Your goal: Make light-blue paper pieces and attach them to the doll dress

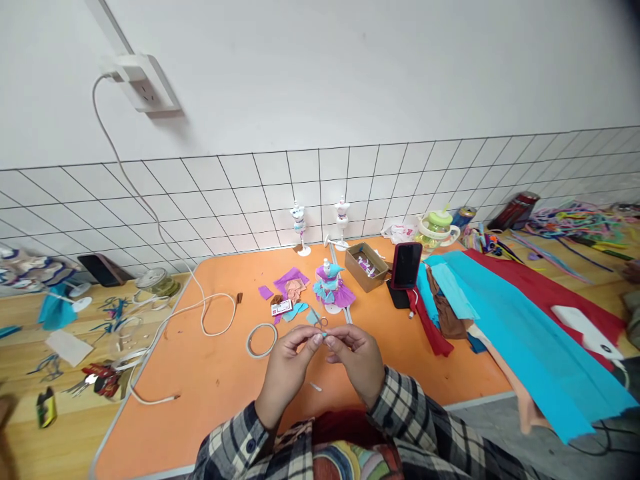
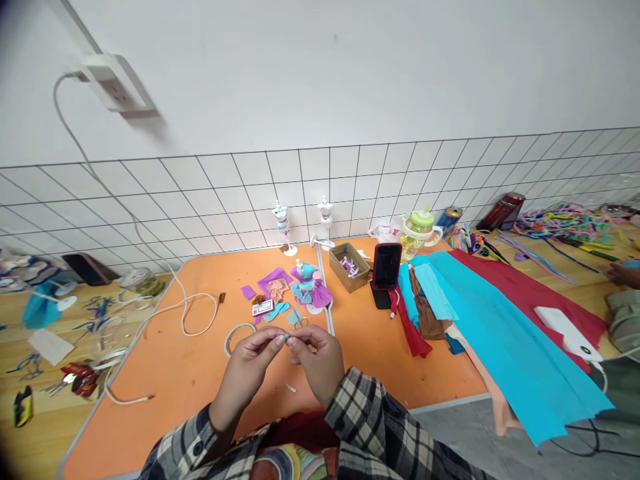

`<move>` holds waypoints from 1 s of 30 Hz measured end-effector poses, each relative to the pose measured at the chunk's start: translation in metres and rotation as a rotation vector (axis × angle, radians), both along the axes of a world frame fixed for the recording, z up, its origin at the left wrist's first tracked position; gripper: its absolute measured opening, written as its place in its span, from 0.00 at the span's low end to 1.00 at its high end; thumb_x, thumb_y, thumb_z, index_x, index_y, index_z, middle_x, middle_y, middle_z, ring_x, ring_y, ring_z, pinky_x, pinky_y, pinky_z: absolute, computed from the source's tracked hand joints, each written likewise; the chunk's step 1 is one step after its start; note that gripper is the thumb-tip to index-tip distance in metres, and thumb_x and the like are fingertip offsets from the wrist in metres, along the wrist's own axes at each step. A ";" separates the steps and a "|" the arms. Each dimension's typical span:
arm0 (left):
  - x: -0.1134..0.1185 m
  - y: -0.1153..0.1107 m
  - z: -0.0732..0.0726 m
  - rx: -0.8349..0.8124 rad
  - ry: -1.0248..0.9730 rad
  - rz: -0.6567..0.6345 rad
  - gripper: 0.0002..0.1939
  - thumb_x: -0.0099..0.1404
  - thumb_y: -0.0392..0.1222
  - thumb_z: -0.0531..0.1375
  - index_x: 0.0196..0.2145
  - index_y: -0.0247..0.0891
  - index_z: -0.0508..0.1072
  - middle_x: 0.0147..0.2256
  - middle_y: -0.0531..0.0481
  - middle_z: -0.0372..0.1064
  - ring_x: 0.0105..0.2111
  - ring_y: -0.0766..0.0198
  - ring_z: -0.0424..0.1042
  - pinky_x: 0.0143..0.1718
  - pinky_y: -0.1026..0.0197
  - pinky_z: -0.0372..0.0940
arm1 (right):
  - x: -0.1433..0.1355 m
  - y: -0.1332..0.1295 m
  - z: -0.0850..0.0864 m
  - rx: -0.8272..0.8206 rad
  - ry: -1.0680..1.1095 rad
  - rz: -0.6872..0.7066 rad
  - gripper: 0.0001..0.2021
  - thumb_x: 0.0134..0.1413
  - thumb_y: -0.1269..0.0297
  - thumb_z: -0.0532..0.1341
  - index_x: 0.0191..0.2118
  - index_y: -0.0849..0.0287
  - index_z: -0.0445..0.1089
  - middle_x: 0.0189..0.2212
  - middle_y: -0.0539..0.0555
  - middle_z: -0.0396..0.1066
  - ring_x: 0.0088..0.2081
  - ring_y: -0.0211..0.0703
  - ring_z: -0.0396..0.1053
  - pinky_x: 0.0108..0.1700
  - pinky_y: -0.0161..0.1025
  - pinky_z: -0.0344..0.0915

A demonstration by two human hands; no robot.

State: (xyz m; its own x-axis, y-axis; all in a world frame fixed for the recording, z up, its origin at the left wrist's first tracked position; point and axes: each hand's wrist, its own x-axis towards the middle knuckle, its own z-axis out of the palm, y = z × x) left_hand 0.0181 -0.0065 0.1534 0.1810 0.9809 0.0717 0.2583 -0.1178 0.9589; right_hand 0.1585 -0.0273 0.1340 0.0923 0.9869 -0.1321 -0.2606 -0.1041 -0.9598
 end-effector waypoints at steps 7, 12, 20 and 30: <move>-0.012 0.006 0.021 0.128 0.127 -0.199 0.11 0.64 0.48 0.58 0.30 0.40 0.77 0.30 0.49 0.74 0.32 0.62 0.72 0.37 0.62 0.67 | 0.019 0.004 -0.004 -0.090 0.042 0.220 0.16 0.38 0.51 0.69 0.30 0.59 0.75 0.26 0.50 0.70 0.29 0.38 0.67 0.25 0.35 0.72; -0.021 0.013 0.041 0.325 0.518 -0.491 0.12 0.67 0.47 0.54 0.34 0.45 0.78 0.31 0.50 0.75 0.34 0.61 0.72 0.39 0.61 0.62 | 0.042 0.012 0.008 0.080 -0.307 0.417 0.09 0.48 0.59 0.64 0.29 0.59 0.74 0.29 0.51 0.66 0.30 0.39 0.66 0.23 0.33 0.68; -0.013 0.013 0.044 0.505 0.782 -0.624 0.11 0.68 0.40 0.54 0.32 0.43 0.76 0.29 0.51 0.74 0.32 0.62 0.71 0.43 0.56 0.57 | 0.049 0.028 0.030 0.488 -0.944 0.537 0.02 0.49 0.72 0.65 0.30 0.58 0.71 0.28 0.48 0.67 0.31 0.36 0.66 0.36 0.33 0.62; -0.008 0.022 0.017 0.123 0.387 -0.002 0.08 0.61 0.41 0.58 0.28 0.38 0.76 0.30 0.49 0.76 0.32 0.59 0.73 0.35 0.60 0.64 | 0.015 0.023 0.021 0.619 -1.248 0.104 0.07 0.61 0.67 0.55 0.37 0.56 0.71 0.33 0.53 0.70 0.34 0.39 0.68 0.35 0.34 0.62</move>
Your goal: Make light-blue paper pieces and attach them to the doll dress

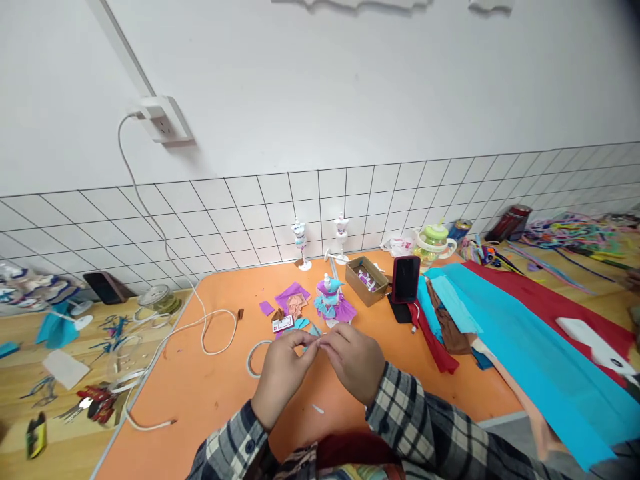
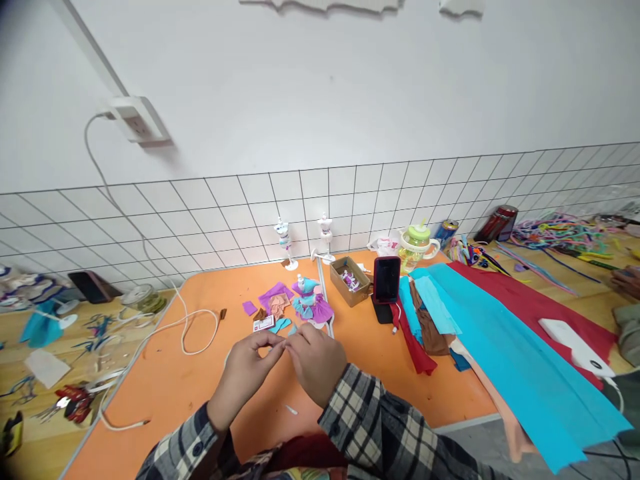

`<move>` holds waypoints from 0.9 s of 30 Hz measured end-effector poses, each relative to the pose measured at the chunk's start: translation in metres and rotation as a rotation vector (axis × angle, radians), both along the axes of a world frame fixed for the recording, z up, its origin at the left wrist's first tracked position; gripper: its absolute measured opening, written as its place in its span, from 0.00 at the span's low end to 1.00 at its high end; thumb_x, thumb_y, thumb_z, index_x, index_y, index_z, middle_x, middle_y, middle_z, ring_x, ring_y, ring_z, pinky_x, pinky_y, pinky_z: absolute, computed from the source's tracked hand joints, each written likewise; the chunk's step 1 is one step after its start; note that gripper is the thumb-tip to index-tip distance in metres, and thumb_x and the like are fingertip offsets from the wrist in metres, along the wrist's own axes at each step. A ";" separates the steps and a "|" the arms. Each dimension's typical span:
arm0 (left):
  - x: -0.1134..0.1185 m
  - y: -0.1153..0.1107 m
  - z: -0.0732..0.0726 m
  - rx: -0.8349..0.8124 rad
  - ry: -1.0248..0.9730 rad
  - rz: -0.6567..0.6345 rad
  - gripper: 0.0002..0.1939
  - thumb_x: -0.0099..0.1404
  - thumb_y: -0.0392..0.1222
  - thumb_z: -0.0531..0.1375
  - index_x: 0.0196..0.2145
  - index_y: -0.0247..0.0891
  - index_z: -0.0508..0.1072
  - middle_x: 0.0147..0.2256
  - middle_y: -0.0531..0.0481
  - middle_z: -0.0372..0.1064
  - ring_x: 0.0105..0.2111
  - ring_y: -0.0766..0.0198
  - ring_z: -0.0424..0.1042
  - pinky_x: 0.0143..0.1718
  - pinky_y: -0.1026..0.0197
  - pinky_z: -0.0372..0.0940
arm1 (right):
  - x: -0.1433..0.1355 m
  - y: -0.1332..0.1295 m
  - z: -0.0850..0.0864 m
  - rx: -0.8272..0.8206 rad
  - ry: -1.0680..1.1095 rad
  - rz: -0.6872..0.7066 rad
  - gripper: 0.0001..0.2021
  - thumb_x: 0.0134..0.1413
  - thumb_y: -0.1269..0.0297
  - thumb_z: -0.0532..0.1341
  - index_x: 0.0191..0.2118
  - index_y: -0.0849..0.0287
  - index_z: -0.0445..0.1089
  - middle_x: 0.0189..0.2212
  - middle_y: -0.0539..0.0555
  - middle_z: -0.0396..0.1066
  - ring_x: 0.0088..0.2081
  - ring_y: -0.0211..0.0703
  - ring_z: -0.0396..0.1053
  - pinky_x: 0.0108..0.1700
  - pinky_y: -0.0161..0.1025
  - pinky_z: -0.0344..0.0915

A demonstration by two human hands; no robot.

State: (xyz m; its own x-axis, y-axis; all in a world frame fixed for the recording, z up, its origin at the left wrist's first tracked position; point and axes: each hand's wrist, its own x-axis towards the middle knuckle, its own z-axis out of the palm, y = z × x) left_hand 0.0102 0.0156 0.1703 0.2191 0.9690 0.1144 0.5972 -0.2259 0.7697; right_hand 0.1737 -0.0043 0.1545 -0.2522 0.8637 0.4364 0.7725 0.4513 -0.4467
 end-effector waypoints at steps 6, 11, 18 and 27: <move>0.001 -0.004 -0.006 -0.172 -0.486 0.124 0.12 0.59 0.49 0.61 0.29 0.35 0.75 0.29 0.48 0.76 0.31 0.60 0.74 0.36 0.60 0.68 | -0.002 -0.006 -0.013 -0.059 0.465 -0.063 0.06 0.57 0.64 0.58 0.34 0.57 0.72 0.32 0.52 0.70 0.27 0.35 0.65 0.29 0.32 0.63; -0.001 -0.009 -0.010 0.221 -0.146 0.149 0.09 0.61 0.46 0.60 0.30 0.40 0.77 0.31 0.49 0.76 0.34 0.59 0.74 0.39 0.58 0.68 | -0.002 -0.003 -0.003 -0.669 1.004 -0.030 0.18 0.53 0.51 0.56 0.38 0.61 0.71 0.31 0.52 0.65 0.24 0.34 0.61 0.20 0.31 0.65; -0.002 -0.013 -0.015 0.474 0.062 0.084 0.06 0.62 0.42 0.60 0.33 0.42 0.78 0.32 0.48 0.76 0.36 0.58 0.73 0.39 0.56 0.67 | -0.010 -0.003 0.003 -0.935 1.218 -0.058 0.24 0.36 0.46 0.67 0.34 0.62 0.71 0.25 0.47 0.59 0.24 0.31 0.57 0.17 0.28 0.63; 0.005 -0.015 -0.005 -0.053 -0.310 0.044 0.12 0.62 0.48 0.59 0.33 0.40 0.79 0.33 0.47 0.77 0.34 0.59 0.74 0.38 0.59 0.68 | -0.013 -0.004 0.000 -0.943 1.277 -0.064 0.26 0.33 0.44 0.69 0.32 0.62 0.69 0.23 0.45 0.59 0.23 0.30 0.57 0.17 0.28 0.63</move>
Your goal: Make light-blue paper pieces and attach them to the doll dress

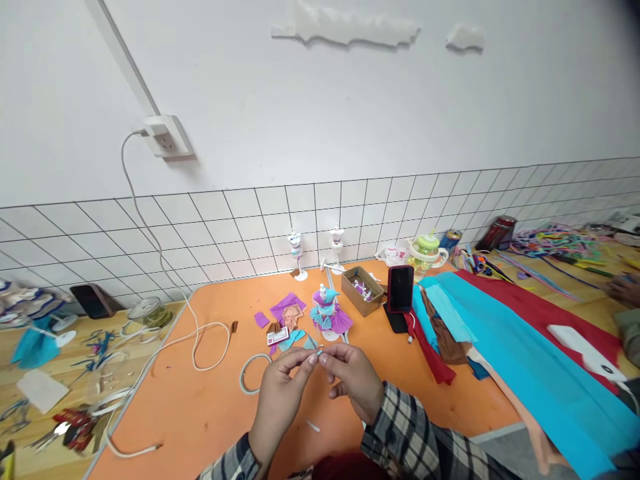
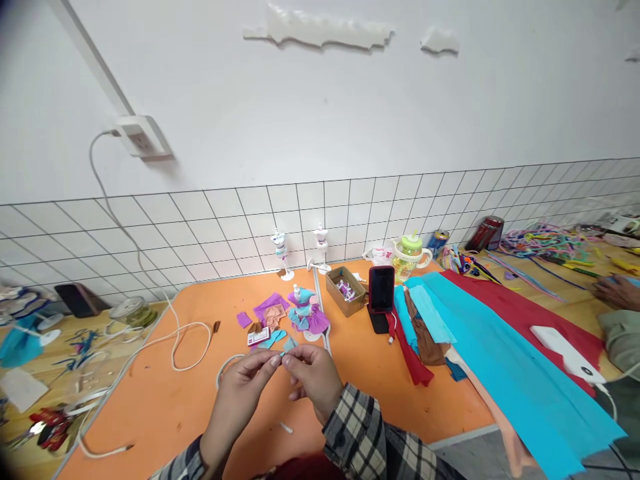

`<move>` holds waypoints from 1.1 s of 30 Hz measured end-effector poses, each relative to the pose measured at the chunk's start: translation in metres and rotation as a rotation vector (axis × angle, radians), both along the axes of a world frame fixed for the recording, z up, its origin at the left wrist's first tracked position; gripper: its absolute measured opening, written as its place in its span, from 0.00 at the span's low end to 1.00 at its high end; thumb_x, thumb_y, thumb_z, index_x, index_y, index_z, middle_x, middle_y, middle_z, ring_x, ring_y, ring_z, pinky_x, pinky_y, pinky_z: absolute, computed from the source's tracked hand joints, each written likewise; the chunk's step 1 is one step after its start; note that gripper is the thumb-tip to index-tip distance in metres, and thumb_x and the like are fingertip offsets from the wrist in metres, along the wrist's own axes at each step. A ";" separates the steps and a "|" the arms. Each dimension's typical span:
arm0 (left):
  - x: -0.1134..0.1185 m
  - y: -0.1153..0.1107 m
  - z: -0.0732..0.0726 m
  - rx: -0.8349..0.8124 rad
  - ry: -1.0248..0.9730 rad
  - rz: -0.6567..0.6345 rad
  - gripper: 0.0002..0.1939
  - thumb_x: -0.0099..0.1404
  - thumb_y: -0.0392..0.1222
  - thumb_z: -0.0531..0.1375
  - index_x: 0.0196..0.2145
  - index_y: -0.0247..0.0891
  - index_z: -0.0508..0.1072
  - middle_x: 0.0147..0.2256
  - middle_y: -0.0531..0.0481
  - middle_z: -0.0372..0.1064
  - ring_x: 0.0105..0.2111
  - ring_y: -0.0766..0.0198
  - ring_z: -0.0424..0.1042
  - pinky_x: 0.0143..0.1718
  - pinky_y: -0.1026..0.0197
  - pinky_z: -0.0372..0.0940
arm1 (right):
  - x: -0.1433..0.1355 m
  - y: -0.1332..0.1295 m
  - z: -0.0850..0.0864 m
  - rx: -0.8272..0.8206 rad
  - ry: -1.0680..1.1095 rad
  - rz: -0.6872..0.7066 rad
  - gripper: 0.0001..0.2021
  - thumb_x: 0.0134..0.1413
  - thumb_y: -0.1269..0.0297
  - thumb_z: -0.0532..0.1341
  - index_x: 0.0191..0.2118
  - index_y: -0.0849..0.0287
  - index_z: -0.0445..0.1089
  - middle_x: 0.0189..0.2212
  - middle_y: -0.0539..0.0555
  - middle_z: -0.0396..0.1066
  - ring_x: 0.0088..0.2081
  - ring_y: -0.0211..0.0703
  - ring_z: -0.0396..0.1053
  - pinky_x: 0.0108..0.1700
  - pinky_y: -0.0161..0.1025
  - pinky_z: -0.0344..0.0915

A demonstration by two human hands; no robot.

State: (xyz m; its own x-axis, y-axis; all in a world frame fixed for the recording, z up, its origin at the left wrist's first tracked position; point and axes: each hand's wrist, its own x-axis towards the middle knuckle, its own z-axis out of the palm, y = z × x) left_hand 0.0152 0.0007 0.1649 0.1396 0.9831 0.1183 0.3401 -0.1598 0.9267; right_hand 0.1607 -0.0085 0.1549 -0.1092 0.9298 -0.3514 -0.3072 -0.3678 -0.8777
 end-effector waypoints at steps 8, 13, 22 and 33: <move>-0.005 0.005 0.003 -0.187 -0.132 -0.038 0.14 0.57 0.52 0.62 0.28 0.37 0.77 0.28 0.49 0.74 0.31 0.60 0.71 0.35 0.63 0.66 | 0.011 0.005 0.000 0.282 -0.348 0.012 0.17 0.43 0.51 0.66 0.29 0.62 0.71 0.24 0.50 0.66 0.26 0.36 0.64 0.20 0.31 0.66; -0.011 0.008 0.017 -0.146 -0.001 -0.265 0.14 0.60 0.51 0.60 0.26 0.38 0.76 0.25 0.51 0.72 0.28 0.63 0.69 0.31 0.65 0.64 | 0.027 0.011 0.001 0.306 -0.283 0.234 0.17 0.43 0.51 0.67 0.28 0.62 0.71 0.22 0.48 0.64 0.24 0.34 0.63 0.22 0.31 0.67; -0.006 0.012 0.038 -0.011 0.212 -0.429 0.06 0.58 0.43 0.62 0.26 0.42 0.78 0.27 0.52 0.76 0.27 0.63 0.72 0.33 0.64 0.66 | 0.047 0.033 0.033 0.658 -0.594 0.623 0.06 0.51 0.64 0.63 0.27 0.59 0.71 0.24 0.47 0.66 0.27 0.35 0.64 0.29 0.31 0.63; 0.001 0.019 0.018 -0.063 -0.045 -0.014 0.13 0.60 0.49 0.59 0.27 0.37 0.75 0.27 0.49 0.75 0.29 0.61 0.73 0.33 0.62 0.67 | 0.027 0.000 0.021 1.039 -1.062 -0.060 0.07 0.58 0.67 0.57 0.37 0.55 0.72 0.31 0.53 0.71 0.29 0.38 0.67 0.34 0.35 0.63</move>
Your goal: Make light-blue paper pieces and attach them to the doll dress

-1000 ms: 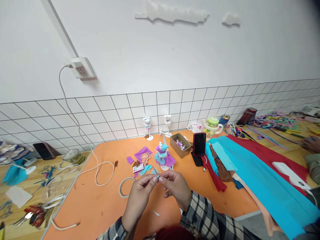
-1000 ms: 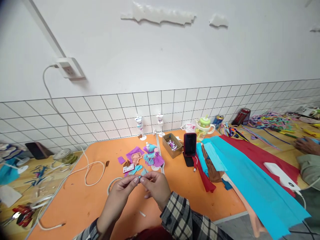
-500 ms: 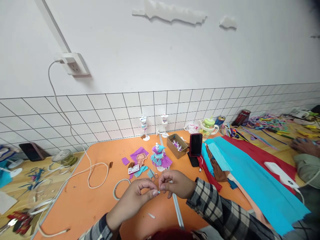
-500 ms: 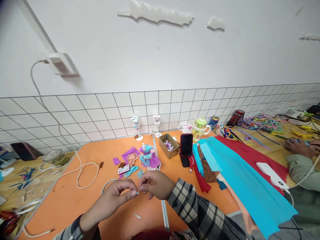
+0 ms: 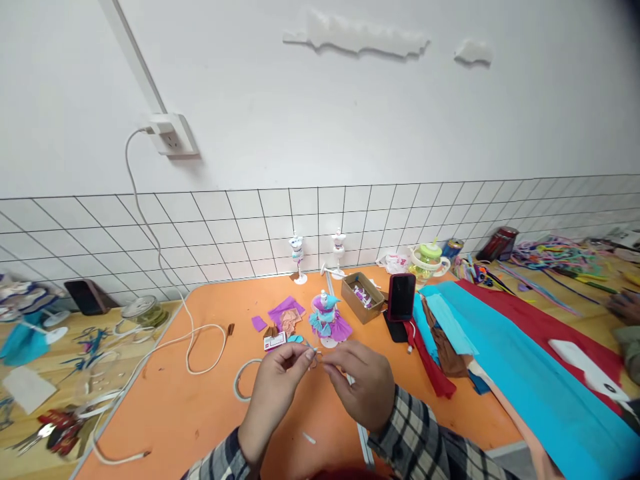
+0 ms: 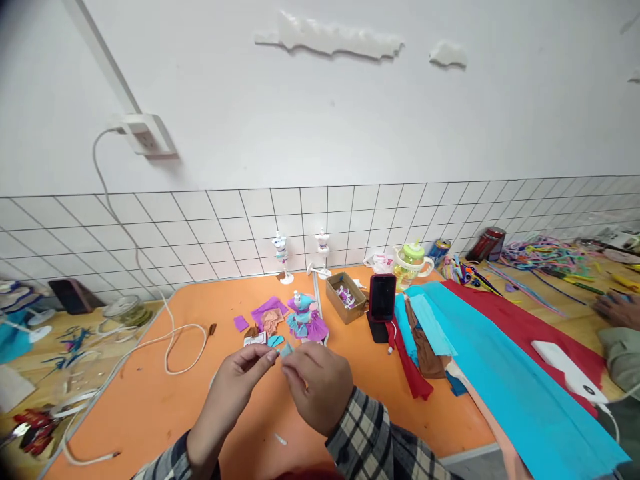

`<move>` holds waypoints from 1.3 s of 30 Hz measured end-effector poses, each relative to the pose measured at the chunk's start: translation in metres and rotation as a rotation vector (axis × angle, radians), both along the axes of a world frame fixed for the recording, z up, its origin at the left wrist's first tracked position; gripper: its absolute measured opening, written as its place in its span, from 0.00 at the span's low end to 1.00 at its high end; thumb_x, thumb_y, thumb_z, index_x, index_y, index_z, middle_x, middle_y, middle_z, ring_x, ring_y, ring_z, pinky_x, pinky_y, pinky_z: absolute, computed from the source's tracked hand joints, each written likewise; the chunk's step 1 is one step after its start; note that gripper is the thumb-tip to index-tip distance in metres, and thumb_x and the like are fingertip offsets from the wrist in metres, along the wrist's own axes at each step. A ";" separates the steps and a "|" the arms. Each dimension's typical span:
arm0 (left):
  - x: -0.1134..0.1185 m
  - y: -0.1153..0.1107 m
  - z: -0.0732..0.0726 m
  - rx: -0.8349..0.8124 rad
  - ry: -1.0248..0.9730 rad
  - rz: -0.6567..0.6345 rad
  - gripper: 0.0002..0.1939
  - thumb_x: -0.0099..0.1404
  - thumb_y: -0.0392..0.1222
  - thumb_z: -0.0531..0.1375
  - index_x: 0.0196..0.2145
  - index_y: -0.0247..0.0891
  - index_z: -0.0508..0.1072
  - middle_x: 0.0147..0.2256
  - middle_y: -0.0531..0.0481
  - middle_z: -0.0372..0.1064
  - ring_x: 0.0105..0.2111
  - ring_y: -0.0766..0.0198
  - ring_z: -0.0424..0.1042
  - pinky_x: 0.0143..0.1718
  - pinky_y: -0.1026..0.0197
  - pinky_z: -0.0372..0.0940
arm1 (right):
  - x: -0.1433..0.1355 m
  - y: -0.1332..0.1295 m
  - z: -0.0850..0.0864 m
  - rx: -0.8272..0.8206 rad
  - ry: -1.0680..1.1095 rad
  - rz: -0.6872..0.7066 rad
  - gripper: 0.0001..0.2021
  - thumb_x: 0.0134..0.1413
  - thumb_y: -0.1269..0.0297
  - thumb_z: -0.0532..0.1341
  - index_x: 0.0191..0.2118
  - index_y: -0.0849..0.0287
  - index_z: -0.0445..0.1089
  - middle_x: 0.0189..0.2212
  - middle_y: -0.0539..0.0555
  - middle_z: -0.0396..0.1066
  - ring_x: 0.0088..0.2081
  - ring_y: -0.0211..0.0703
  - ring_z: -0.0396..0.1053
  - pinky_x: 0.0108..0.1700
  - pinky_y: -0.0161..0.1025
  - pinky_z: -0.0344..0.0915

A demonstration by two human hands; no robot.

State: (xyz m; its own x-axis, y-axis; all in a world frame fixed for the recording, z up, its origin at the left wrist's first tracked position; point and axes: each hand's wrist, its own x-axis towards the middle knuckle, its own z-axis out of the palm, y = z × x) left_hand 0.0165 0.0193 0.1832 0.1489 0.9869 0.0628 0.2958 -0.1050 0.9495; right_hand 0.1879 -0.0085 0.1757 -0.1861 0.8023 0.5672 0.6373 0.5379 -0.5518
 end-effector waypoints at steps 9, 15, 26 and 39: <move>-0.005 -0.010 -0.002 0.691 0.491 0.113 0.05 0.62 0.41 0.60 0.32 0.42 0.76 0.32 0.49 0.76 0.37 0.57 0.72 0.42 0.55 0.62 | -0.010 0.013 0.012 -0.829 0.914 0.007 0.20 0.46 0.49 0.61 0.38 0.61 0.71 0.27 0.50 0.66 0.21 0.32 0.58 0.14 0.28 0.60; -0.007 -0.015 0.002 0.878 0.674 0.114 0.03 0.61 0.38 0.61 0.33 0.42 0.76 0.31 0.50 0.77 0.37 0.57 0.71 0.43 0.54 0.59 | -0.014 0.011 0.005 -0.824 0.833 0.009 0.17 0.42 0.53 0.66 0.32 0.63 0.72 0.24 0.51 0.67 0.25 0.35 0.62 0.15 0.27 0.62; -0.012 -0.018 -0.002 0.904 0.734 0.114 0.04 0.61 0.38 0.61 0.33 0.43 0.76 0.30 0.51 0.77 0.35 0.57 0.71 0.43 0.53 0.57 | -0.026 0.002 0.003 -0.718 0.703 -0.012 0.09 0.46 0.59 0.62 0.29 0.60 0.72 0.21 0.48 0.66 0.22 0.35 0.59 0.18 0.30 0.60; 0.000 -0.016 -0.024 -0.062 -0.208 -0.011 0.11 0.62 0.49 0.60 0.31 0.38 0.74 0.30 0.50 0.74 0.34 0.61 0.73 0.38 0.61 0.67 | -0.019 0.004 0.001 -0.810 0.700 0.019 0.09 0.45 0.58 0.62 0.28 0.60 0.70 0.21 0.47 0.64 0.21 0.35 0.62 0.23 0.34 0.65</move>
State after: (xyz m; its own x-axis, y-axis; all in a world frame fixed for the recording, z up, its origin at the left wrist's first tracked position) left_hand 0.0162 0.0034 0.1597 0.1502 0.9881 0.0328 0.0914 -0.0470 0.9947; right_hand 0.1684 -0.0047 0.1764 -0.0419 0.9882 -0.1472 0.0358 -0.1458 -0.9887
